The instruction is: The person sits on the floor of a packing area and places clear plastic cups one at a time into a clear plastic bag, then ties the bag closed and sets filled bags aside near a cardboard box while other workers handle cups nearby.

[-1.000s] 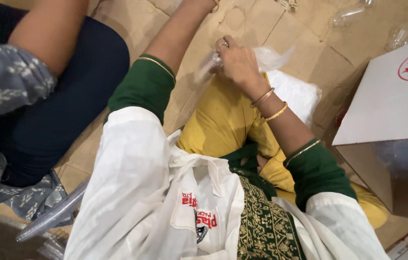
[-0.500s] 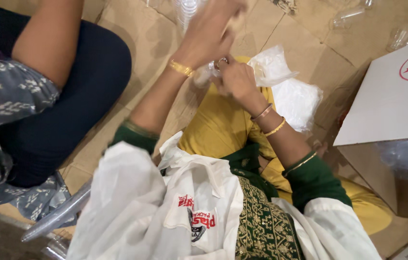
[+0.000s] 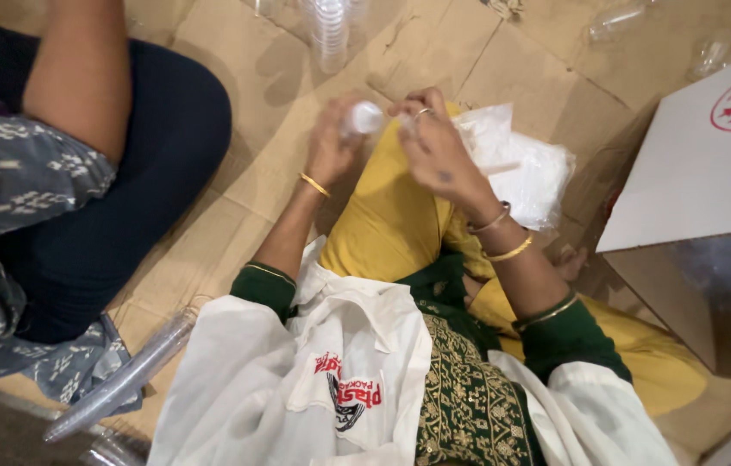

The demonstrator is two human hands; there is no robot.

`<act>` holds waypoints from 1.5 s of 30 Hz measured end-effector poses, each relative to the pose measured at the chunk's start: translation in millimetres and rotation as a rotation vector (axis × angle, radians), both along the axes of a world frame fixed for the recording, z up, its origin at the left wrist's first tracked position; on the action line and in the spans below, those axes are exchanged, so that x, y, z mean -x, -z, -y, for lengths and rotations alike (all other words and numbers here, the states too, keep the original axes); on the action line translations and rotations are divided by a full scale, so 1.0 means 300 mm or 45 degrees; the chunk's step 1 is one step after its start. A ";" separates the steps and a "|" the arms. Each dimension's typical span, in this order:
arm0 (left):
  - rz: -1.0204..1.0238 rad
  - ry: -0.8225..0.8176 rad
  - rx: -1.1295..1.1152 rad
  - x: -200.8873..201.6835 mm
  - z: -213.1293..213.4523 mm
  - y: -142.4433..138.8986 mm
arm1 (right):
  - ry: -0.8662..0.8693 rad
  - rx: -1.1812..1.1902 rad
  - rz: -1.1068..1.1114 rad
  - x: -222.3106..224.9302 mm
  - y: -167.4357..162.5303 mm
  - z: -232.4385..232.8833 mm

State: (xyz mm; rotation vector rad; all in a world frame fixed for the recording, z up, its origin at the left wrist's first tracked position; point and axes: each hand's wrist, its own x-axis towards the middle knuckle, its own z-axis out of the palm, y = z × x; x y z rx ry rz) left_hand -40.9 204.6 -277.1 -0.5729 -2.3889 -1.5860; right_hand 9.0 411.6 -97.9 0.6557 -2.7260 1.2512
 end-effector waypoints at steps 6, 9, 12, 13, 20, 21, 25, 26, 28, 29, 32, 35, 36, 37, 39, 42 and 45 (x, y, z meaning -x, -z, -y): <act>0.110 -0.271 -0.067 0.064 0.079 0.026 | 0.241 0.658 0.277 -0.049 -0.001 -0.101; 0.057 -0.225 0.011 0.074 0.094 -0.003 | 0.256 1.053 0.345 -0.051 -0.015 -0.124; -0.149 -0.342 0.045 0.026 0.092 -0.101 | 0.103 1.503 0.508 -0.070 -0.028 -0.137; -0.241 -0.407 0.050 -0.002 0.084 -0.145 | 0.077 1.532 0.502 -0.078 -0.030 -0.140; 0.375 0.320 -1.067 -0.173 -0.092 -0.444 | 0.224 1.563 0.536 -0.101 -0.026 -0.066; 0.403 0.469 -0.891 -0.177 -0.113 -0.475 | 0.270 1.578 0.516 -0.098 -0.025 -0.050; 0.501 0.370 -0.731 -0.172 -0.154 -0.575 | 0.349 1.384 0.276 -0.106 -0.035 -0.047; 0.495 0.317 -0.794 -0.172 -0.155 -0.596 | 0.372 1.376 0.251 -0.106 -0.039 -0.062; 0.397 0.283 -1.101 -0.177 -0.148 -0.630 | 0.409 1.402 0.227 -0.112 -0.041 -0.091; 0.438 0.336 -1.093 -0.181 -0.143 -0.643 | 0.418 1.438 0.232 -0.113 -0.041 -0.100; 0.546 0.399 -1.021 -0.187 -0.145 -0.660 | 0.302 1.462 0.268 -0.107 -0.034 -0.102; 0.602 0.287 -0.918 -0.183 -0.161 -0.645 | 0.344 1.544 0.318 -0.097 -0.033 -0.078; 0.602 0.215 -0.908 -0.181 -0.168 -0.636 | 0.403 1.589 0.336 -0.097 -0.035 -0.068; 0.605 0.145 -0.897 -0.179 -0.174 -0.627 | 0.391 1.601 0.354 -0.100 -0.039 -0.062; 0.609 0.074 -0.819 -0.181 -0.184 -0.614 | 0.370 1.628 0.390 -0.106 -0.049 -0.056; 0.480 0.149 -0.902 -0.194 -0.189 -0.617 | 0.380 1.676 0.384 -0.108 -0.059 -0.051; 0.319 0.134 -0.866 -0.206 -0.182 -0.649 | 0.424 1.675 0.325 -0.107 -0.064 -0.045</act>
